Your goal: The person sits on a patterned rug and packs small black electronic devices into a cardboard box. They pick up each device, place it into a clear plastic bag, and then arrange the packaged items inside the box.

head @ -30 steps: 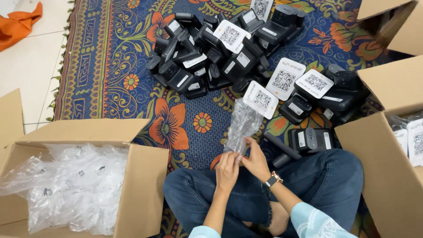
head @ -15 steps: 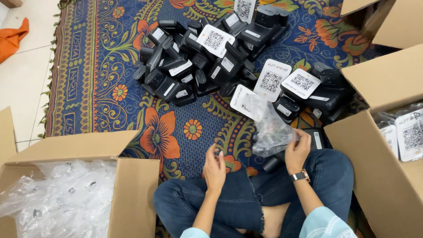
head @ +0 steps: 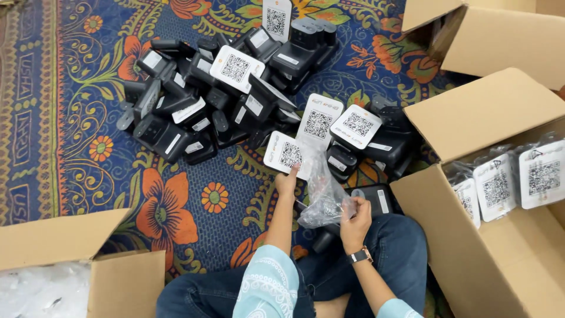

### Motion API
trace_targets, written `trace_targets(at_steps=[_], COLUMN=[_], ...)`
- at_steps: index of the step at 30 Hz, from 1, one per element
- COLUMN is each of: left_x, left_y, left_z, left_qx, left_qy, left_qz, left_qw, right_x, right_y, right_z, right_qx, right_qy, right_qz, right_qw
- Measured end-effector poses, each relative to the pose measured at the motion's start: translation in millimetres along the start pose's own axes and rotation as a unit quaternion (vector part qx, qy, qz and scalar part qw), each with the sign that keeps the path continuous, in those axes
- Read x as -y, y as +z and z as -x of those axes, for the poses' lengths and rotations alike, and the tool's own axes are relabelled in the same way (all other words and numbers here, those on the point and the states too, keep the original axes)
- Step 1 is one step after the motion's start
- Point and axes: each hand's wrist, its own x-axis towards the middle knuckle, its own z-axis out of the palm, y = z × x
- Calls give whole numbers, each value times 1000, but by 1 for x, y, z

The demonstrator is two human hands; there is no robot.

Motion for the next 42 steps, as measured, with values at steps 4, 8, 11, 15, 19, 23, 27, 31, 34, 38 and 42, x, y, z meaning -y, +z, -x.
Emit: trace_targets(at_steps=[4,8,11,15,19,23,27,31,34,38,42], left_x=[5,-31,-48,-29,22,55,52,20,22,34,23], left_y=[-19,-95,-167,-265,-300,-285,-272,-273,-272,-268,-267], left_z=[13,68,119,186,212,217,212,226,226,218,225], left_qx=[-32,-65,-36,33,83,212,218,166,168,183,216], left_qy=[96,195,230,192,159,109,129,119,119,134,148], left_qz=[55,-28,-38,105,212,305,319,366,356,297,249], left_qw=[993,978,972,975,961,922,913,908,911,928,933], right_x=[23,32,47,80,128,153,152,157,151,175,179], right_y=[-9,-12,-15,-10,23,46,54,45,47,40,43], right_z=[-5,-2,-1,2,5,17,27,35,39,38,39], right_qx=[-5,16,35,111,160,233,331,431,415,413,324], right_qy=[-116,-126,-113,-158,-126,-166,-261,-297,-320,-4,-191], right_qz=[-6,30,49,66,74,152,151,60,-3,56,39], right_qw=[993,991,992,979,976,946,894,850,851,909,926])
